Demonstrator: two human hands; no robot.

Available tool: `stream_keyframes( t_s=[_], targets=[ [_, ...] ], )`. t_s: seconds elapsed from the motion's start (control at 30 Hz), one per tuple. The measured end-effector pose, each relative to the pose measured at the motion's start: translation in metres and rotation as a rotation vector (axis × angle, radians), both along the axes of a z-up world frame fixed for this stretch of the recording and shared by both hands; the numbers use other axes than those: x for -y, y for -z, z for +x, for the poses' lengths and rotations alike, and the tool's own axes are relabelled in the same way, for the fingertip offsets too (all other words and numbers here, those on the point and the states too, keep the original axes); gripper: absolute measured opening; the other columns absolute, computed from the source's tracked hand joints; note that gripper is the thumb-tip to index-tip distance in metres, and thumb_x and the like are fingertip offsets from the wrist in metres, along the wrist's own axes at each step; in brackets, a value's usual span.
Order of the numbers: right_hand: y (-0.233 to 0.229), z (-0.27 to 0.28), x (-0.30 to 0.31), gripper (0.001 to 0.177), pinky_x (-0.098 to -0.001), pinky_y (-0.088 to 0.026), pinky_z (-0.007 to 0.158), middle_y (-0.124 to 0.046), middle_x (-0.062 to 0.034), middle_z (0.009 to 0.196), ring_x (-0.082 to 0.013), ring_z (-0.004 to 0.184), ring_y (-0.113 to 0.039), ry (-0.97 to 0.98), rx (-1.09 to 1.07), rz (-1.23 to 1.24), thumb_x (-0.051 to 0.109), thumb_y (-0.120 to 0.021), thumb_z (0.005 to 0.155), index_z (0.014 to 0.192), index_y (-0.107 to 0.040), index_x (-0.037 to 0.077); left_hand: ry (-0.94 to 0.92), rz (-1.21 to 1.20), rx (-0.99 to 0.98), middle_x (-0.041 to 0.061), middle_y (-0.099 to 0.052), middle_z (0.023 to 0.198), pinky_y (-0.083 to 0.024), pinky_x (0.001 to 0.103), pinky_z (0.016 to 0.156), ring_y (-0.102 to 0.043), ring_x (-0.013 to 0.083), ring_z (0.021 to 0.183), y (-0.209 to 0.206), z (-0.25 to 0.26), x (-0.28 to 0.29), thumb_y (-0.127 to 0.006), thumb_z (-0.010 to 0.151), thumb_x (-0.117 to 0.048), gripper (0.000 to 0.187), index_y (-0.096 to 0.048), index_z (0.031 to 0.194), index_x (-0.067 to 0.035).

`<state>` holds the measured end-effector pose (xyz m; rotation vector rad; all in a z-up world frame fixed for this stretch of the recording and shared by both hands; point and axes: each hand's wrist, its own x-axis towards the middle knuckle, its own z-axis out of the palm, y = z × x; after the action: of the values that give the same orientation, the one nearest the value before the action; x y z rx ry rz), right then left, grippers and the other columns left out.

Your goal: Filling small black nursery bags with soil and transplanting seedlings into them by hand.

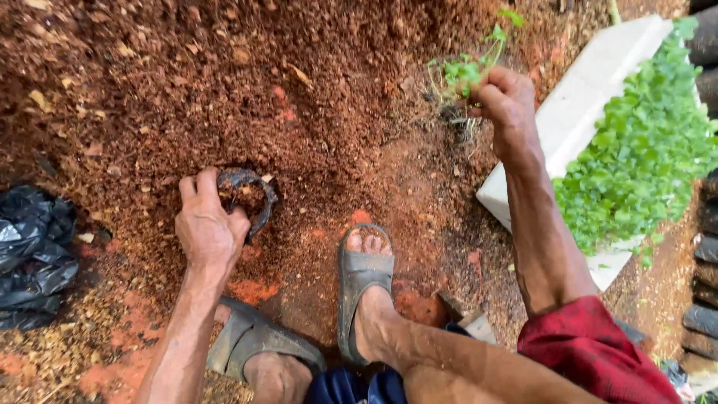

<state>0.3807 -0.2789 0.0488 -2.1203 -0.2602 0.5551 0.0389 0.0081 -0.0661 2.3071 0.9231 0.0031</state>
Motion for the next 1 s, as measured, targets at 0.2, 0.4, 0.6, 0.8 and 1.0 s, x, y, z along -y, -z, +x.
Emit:
stream_keyframes(
  t_s=[0.2, 0.4, 0.6, 0.8, 1.0],
  targets=[
    [-0.013, -0.031, -0.030, 0.013, -0.0217, -0.058, 0.063, -0.069, -0.0115, 0.088, -0.0140, 0.075, -0.071, 0.063, -0.286, 0.338, 0.014, -0.064, 0.083, 0.092, -0.065, 0.004, -0.003, -0.177, 0.027, 0.032, -0.050, 0.123, -0.057, 0.046, 0.067, -0.062, 0.0350, 0.081, -0.063, 0.017, -0.001, -0.068, 0.075, 0.010, 0.066, -0.053, 0.139, 0.004],
    [-0.037, -0.085, -0.077, 0.012, -0.0201, -0.056, 0.065, -0.072, -0.0148, 0.089, -0.0139, 0.073, -0.069, -0.096, -0.471, 0.529, 0.006, -0.063, 0.083, 0.094, -0.069, 0.003, 0.159, -0.319, 0.425, 0.030, -0.057, 0.128, -0.051, 0.054, 0.102, -0.057, 0.0459, 0.123, -0.114, 0.049, 0.016, -0.067, 0.090, -0.005, 0.045, -0.059, 0.134, 0.002],
    [-0.033, -0.122, -0.105, 0.015, -0.0275, -0.060, 0.073, -0.073, -0.0204, 0.096, -0.0222, 0.080, -0.072, -0.193, -0.622, 0.629, 0.005, -0.062, 0.085, 0.097, -0.069, 0.001, 0.078, -0.863, 0.466, 0.026, -0.065, 0.126, -0.050, 0.055, 0.105, -0.059, 0.0428, 0.127, -0.103, 0.060, 0.040, -0.063, 0.093, -0.010, 0.039, -0.062, 0.131, -0.003],
    [-0.009, -0.127, -0.099, 0.011, -0.0357, -0.065, 0.078, -0.072, -0.0213, 0.093, -0.0248, 0.080, -0.074, -0.045, -0.837, 0.725, 0.006, -0.059, 0.086, 0.092, -0.066, 0.001, -0.048, -0.773, 0.476, 0.029, -0.067, 0.120, -0.047, 0.055, 0.108, -0.061, 0.0418, 0.125, -0.096, 0.054, 0.044, -0.061, 0.096, -0.007, 0.029, -0.066, 0.123, 0.000],
    [-0.007, -0.102, -0.074, 0.010, -0.0375, -0.067, 0.073, -0.074, -0.0217, 0.092, -0.0267, 0.077, -0.078, 0.039, -0.800, 0.638, 0.006, -0.054, 0.088, 0.089, -0.063, 0.006, -0.185, -0.875, 0.348, 0.031, -0.062, 0.127, -0.054, 0.043, 0.093, -0.066, 0.0327, 0.110, -0.089, 0.048, 0.038, -0.062, 0.098, -0.009, 0.031, -0.063, 0.127, 0.002]
  ],
)
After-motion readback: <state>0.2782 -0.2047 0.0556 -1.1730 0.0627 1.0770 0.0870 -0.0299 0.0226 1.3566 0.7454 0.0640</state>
